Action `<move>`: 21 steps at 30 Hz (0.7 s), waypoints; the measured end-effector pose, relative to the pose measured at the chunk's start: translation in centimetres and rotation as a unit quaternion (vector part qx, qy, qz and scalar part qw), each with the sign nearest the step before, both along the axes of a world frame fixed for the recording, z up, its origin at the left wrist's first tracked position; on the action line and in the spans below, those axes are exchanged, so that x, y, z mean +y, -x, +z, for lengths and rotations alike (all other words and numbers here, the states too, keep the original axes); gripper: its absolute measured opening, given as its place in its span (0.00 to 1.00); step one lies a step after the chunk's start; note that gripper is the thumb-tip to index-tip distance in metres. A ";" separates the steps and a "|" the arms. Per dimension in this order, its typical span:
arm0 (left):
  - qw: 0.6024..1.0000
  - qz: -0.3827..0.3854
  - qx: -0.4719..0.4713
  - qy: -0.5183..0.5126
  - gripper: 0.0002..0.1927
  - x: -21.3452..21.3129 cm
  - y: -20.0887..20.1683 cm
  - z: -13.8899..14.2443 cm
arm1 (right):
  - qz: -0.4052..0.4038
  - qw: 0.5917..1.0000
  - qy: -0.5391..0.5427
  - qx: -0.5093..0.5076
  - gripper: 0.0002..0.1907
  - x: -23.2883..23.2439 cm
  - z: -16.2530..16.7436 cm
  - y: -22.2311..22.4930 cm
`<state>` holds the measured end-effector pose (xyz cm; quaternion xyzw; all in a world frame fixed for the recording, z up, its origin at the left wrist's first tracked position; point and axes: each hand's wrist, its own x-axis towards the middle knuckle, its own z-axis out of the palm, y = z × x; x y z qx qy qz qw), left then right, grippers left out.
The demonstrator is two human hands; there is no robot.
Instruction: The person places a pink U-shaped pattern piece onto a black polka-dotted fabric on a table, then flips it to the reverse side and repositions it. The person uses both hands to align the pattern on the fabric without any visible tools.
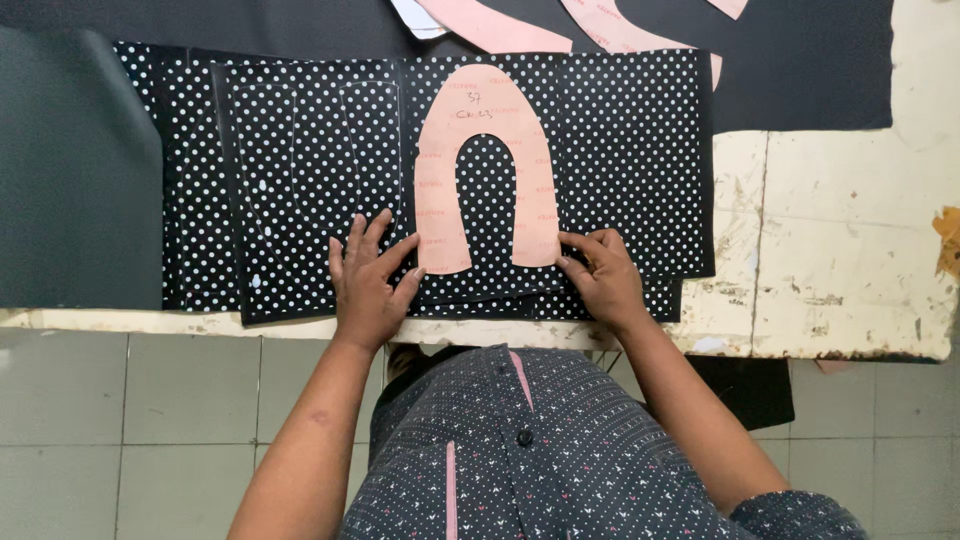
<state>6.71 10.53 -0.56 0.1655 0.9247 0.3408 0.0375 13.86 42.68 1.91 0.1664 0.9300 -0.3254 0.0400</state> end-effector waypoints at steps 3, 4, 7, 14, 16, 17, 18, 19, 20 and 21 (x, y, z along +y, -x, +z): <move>1.000 0.002 0.004 -0.003 0.21 -0.1 0.0 0.0 | 0.003 1.000 -0.008 0.006 0.17 -0.1 0.1 0.0; 1.000 0.002 0.007 -0.002 0.21 0.0 0.0 0.0 | 0.003 1.000 -0.009 0.007 0.17 -0.1 0.1 0.0; 1.000 0.002 0.010 -0.005 0.21 0.0 -0.1 0.1 | 0.002 1.000 -0.009 0.006 0.17 -0.2 0.2 0.0; 1.000 0.008 0.006 -0.002 0.21 0.2 -0.1 0.2 | 0.005 1.000 -0.015 0.010 0.17 -0.2 0.2 0.1; 1.000 0.007 0.006 0.000 0.21 0.2 -0.1 0.2 | 0.007 1.000 -0.007 0.018 0.17 -0.1 0.1 0.1; 1.000 0.007 0.006 0.001 0.21 0.1 0.0 0.1 | 0.008 1.000 -0.009 0.015 0.17 -0.1 0.1 0.1; 1.000 0.007 0.007 0.000 0.21 0.1 0.0 0.1 | 0.010 1.000 -0.012 0.013 0.17 0.0 0.0 0.1; 1.000 0.007 0.008 0.000 0.21 0.1 0.0 0.1 | 0.011 1.000 -0.014 0.010 0.17 0.1 0.0 0.1; 1.000 0.008 0.009 -0.001 0.21 0.1 0.0 0.0 | 0.014 1.000 -0.013 0.015 0.17 0.1 -0.1 0.1; 1.000 0.007 0.009 -0.001 0.21 0.1 0.0 0.0 | 0.016 1.000 -0.013 0.019 0.17 0.1 -0.1 0.0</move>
